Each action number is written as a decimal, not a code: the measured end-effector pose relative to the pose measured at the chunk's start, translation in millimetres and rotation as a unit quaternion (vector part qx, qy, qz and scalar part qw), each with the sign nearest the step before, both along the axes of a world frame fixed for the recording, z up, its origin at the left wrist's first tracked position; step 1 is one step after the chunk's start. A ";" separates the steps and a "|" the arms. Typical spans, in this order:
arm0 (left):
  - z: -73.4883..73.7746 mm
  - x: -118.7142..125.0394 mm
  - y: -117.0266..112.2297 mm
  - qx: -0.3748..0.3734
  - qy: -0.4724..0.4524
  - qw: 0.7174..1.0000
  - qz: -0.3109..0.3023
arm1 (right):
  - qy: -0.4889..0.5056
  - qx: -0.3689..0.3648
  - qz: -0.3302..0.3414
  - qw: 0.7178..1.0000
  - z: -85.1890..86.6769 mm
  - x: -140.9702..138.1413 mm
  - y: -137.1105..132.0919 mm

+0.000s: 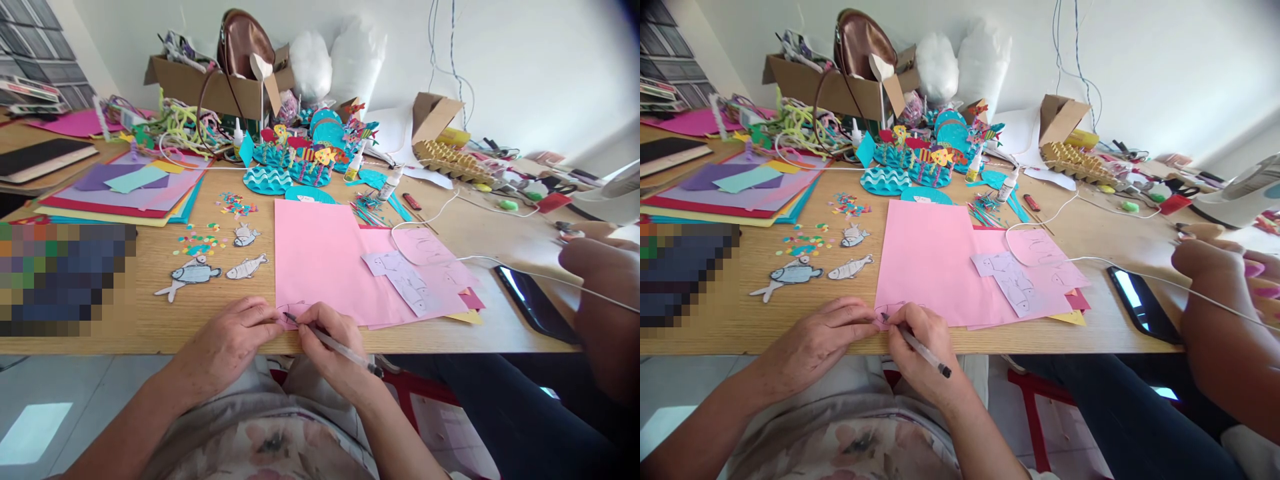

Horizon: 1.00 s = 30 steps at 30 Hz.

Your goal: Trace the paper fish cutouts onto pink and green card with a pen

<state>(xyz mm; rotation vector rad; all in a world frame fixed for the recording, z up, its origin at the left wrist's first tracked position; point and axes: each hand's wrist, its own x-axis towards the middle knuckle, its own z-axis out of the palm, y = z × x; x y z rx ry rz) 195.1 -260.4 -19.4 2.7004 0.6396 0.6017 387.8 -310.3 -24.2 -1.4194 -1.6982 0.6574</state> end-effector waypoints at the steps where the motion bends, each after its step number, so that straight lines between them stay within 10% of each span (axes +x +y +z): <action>1: -0.2 0.0 0.0 -0.002 0.002 1.000 0.000 | -0.001 -0.001 0.001 1.000 0.2 -0.1 0.0; 30: -1.2 0.1 0.8 -0.003 -0.003 1.000 -0.004 | 0.012 0.002 0.005 1.000 -0.4 0.6 -0.6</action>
